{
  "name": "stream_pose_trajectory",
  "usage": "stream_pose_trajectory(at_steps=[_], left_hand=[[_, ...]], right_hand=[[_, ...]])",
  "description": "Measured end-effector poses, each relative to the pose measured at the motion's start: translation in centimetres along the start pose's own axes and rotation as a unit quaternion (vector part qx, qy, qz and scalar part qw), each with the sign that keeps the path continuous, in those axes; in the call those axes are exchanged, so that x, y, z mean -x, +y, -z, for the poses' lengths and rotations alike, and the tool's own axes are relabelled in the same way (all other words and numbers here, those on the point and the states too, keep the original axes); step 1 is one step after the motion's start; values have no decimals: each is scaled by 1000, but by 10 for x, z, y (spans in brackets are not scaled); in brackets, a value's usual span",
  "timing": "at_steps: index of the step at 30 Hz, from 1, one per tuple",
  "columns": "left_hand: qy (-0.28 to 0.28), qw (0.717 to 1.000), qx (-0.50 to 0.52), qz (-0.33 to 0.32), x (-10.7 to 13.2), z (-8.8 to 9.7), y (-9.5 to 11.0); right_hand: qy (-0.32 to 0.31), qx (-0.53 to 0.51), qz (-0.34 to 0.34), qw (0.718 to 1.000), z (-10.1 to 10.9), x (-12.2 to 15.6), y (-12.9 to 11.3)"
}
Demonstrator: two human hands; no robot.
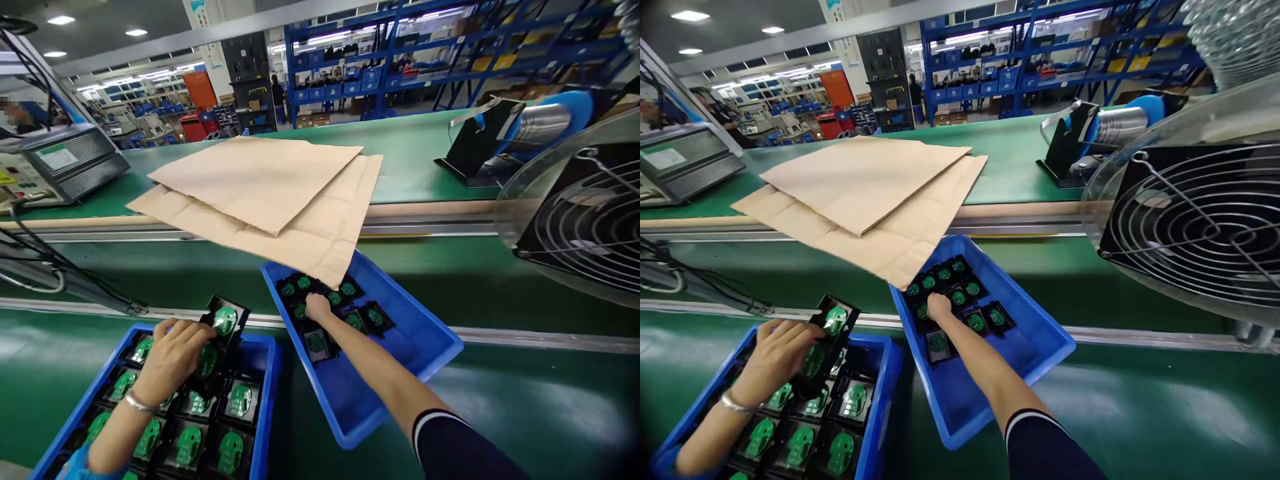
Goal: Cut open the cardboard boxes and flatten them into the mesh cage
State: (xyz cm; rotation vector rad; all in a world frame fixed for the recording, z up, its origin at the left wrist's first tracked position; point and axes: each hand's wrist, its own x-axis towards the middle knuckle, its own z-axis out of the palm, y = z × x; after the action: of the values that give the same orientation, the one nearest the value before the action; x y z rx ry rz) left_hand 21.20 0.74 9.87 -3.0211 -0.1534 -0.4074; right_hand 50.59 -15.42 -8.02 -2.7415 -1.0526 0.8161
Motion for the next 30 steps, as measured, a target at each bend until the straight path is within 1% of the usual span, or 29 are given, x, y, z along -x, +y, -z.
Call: stream_pose_trajectory(at_steps=[2, 4, 6, 8, 10, 11, 13, 14, 16, 18, 20, 21, 23, 25, 28, 30], left_hand=[[-6, 1000, 10, -16, -24, -3, 15], [-20, 999, 27, -29, -47, -9, 30], [-48, 997, 47, -47, -74, -17, 48], [-88, 991, 66, -74, -108, -31, 70], [-117, 983, 73, -119, -146, -53, 95], [-123, 979, 73, -148, -166, -69, 108], [-120, 969, 73, -203, -205, -108, 132], [-115, 964, 74, -226, -222, -131, 142], [-129, 953, 70, -265, -251, -179, 158], [-153, 950, 63, -266, -270, -222, 167], [-159, 951, 55, -260, -279, -256, 169], [-161, 951, 51, -258, -281, -268, 169], [-166, 950, 45, -259, -281, -284, 166], [-172, 949, 40, -260, -280, -292, 162], [-177, 949, 37, -259, -283, -293, 159], [-179, 951, 38, -249, -286, -287, 163]], right_hand=[[0, -13, 8, 1000, -5, 0, -8], [2, -25, 17, 1000, 1, 0, -6], [10, -34, 21, 999, 21, 2, 9], [33, -40, 10, 999, 50, 11, 37], [71, -41, -10, 997, 81, 32, 74], [98, -47, -19, 994, 94, 48, 93], [172, -88, -13, 981, 109, 88, 126], [202, -124, 1, 972, 111, 110, 138], [215, -196, 35, 956, 104, 152, 154], [197, -253, 56, 946, 89, 184, 161], [185, -294, 62, 936, 72, 205, 163], [183, -309, 62, 931, 65, 211, 163], [185, -328, 63, 924, 55, 219, 164], [195, -338, 68, 918, 49, 222, 165], [221, -346, 79, 908, 45, 222, 166], [230, -345, 85, 906, 46, 222, 165]])
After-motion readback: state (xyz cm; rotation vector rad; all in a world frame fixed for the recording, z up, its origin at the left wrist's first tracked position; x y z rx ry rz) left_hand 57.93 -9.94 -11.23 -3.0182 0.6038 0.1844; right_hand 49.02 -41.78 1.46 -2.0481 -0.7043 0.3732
